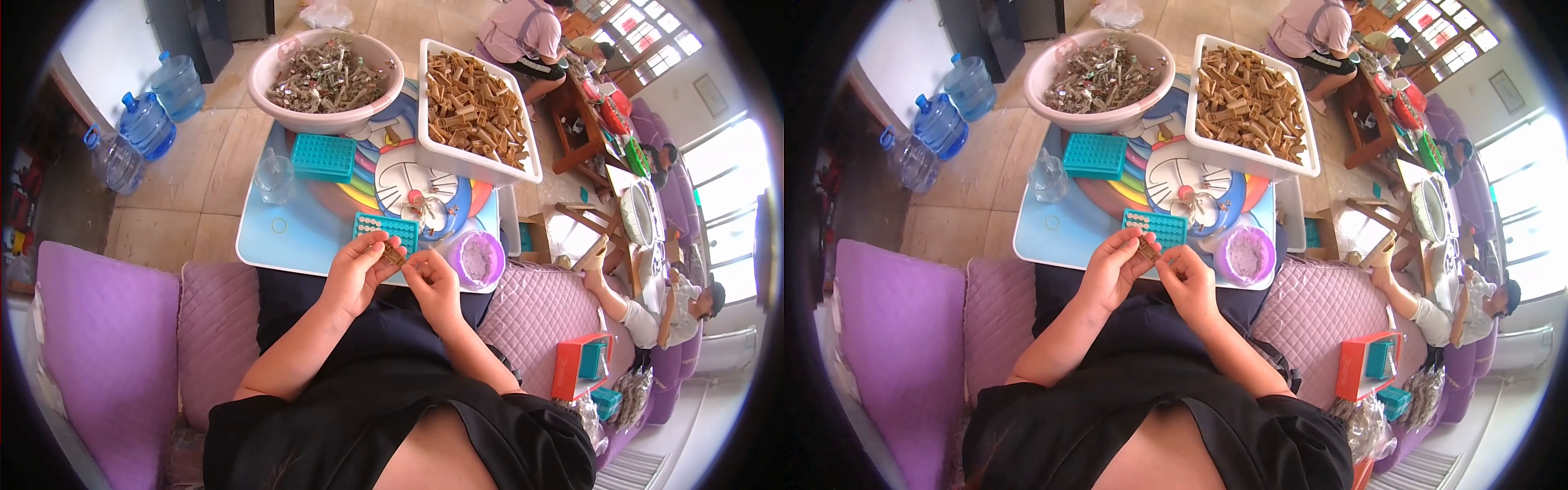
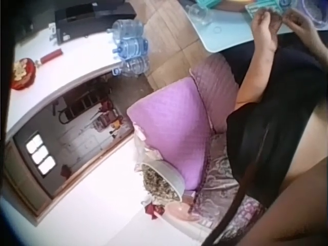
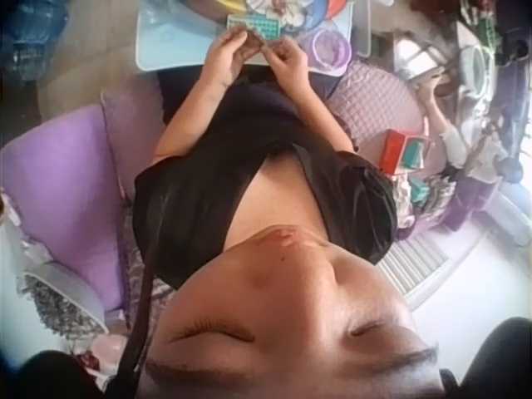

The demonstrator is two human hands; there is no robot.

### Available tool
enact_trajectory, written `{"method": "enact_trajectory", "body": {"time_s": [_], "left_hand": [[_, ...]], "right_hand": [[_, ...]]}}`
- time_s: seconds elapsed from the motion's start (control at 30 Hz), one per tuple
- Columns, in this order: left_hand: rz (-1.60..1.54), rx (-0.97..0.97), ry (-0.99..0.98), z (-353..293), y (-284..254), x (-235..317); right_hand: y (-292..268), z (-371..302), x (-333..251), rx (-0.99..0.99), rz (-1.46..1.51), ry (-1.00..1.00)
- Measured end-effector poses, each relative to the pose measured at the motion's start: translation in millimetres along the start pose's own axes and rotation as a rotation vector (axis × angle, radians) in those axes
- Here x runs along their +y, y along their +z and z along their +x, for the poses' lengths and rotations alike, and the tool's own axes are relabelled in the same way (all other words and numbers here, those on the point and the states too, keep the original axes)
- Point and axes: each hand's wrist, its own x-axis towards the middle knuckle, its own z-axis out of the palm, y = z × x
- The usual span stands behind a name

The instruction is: The person assembles small electronic or mechanical components by hand, taking them from a plastic container and placing them into a grid-like tray.

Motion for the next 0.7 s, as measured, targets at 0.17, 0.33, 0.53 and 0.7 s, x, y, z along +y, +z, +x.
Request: {"method": "enact_trajectory", "body": {"time_s": [0.17,0.33,0.53,0.7], "left_hand": [[-0.284,0.086,-0.141,6,-13,-5],[-0.04,0.078,-0.067,6,-22,-10],[0.151,0.077,-0.166,8,-39,-12],[0.126,0.152,-0.136,1,-51,-9]], "right_hand": [[4,5,3,-0.05,-0.005,0.015],[5,3,0,-0.109,-0.091,-0.004],[1,-1,17,-0.236,-0.142,0.026],[0,24,45,-0.288,-0.009,0.112]]}}
